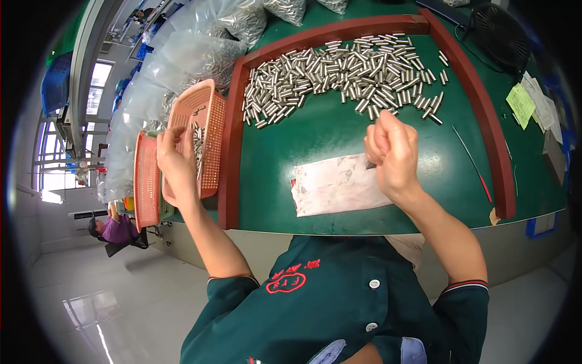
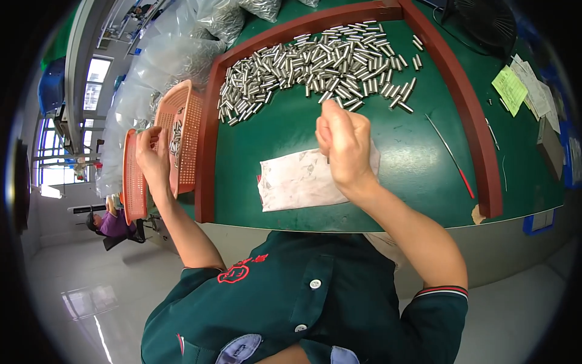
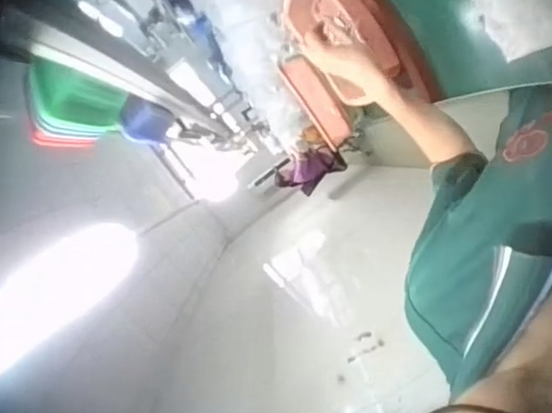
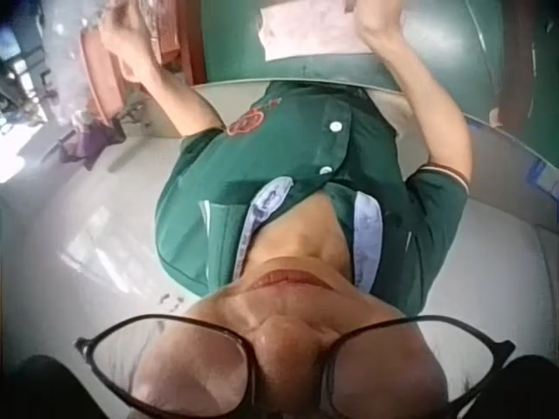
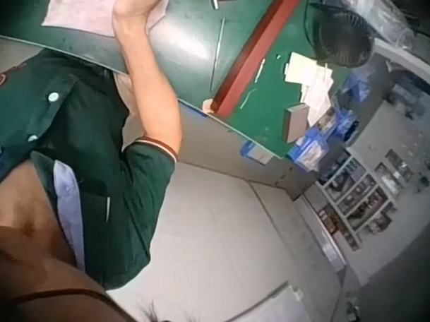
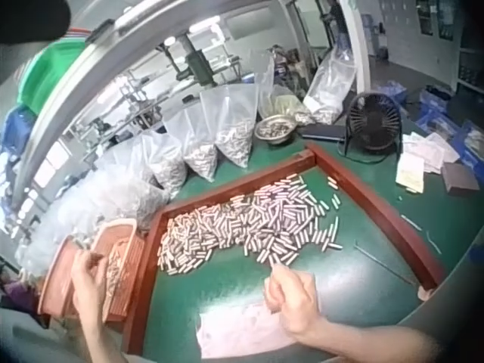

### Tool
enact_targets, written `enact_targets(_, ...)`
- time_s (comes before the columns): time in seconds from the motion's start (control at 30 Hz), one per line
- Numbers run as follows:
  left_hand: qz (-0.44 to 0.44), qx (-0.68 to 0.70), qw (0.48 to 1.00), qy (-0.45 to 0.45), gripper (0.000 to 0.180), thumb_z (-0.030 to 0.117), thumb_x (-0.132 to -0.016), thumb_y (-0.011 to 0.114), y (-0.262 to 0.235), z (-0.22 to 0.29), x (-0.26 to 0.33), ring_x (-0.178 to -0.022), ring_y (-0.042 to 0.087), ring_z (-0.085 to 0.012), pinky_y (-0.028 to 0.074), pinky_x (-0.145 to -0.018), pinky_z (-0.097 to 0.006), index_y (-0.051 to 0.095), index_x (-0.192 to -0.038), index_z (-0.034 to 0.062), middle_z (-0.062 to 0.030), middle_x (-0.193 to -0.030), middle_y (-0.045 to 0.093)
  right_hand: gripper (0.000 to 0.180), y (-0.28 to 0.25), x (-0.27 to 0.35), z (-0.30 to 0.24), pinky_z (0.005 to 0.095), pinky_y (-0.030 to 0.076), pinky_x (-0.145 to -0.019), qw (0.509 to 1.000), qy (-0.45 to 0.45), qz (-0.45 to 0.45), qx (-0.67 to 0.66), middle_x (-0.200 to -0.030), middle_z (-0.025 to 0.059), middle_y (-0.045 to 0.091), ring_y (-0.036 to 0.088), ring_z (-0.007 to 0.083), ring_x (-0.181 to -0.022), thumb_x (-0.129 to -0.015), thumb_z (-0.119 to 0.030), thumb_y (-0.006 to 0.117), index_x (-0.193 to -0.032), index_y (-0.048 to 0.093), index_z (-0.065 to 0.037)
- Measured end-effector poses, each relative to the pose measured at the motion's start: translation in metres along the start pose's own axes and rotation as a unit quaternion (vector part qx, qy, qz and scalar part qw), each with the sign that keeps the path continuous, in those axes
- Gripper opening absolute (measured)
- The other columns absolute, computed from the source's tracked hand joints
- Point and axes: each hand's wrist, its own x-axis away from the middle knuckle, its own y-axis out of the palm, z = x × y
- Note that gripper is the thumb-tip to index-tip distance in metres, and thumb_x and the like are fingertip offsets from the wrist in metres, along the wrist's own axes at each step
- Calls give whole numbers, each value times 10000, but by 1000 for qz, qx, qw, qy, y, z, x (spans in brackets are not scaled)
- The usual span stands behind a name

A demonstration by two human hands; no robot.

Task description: Assembling small metal components at a factory workbench using a hand tool.

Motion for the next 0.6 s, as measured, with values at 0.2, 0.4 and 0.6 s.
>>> enact_targets(0.2,-99,201,967,120,52,11,-672,632,62,78,14,-672,544,-295,434,-613,-363,601,-713,1,-123,-695,545,437,0,1,-3,250,146,-387,1000,-16,-10,10,-419,-13,267,185,71,-398,-898,-216,337,-485,249,-103)
enact_targets(0.4,-117,168,973,107,57,24,-658,620,107,85,20,-724,522,-311,423,-607,-409,580,-682,-9,-138,-703,508,431,2,-2,-2,253,149,-382,1000,9,8,-14,-413,-14,238,158,77,-387,-899,-212,321,-486,249,-115)
enact_targets(0.6,-133,154,975,86,89,41,-680,617,117,86,24,-722,522,-317,421,-608,-417,546,-719,4,-141,-721,509,430,1,-5,-2,249,155,-389,999,24,26,-30,-412,-16,230,159,78,-393,-898,-223,321,-486,247,-121)
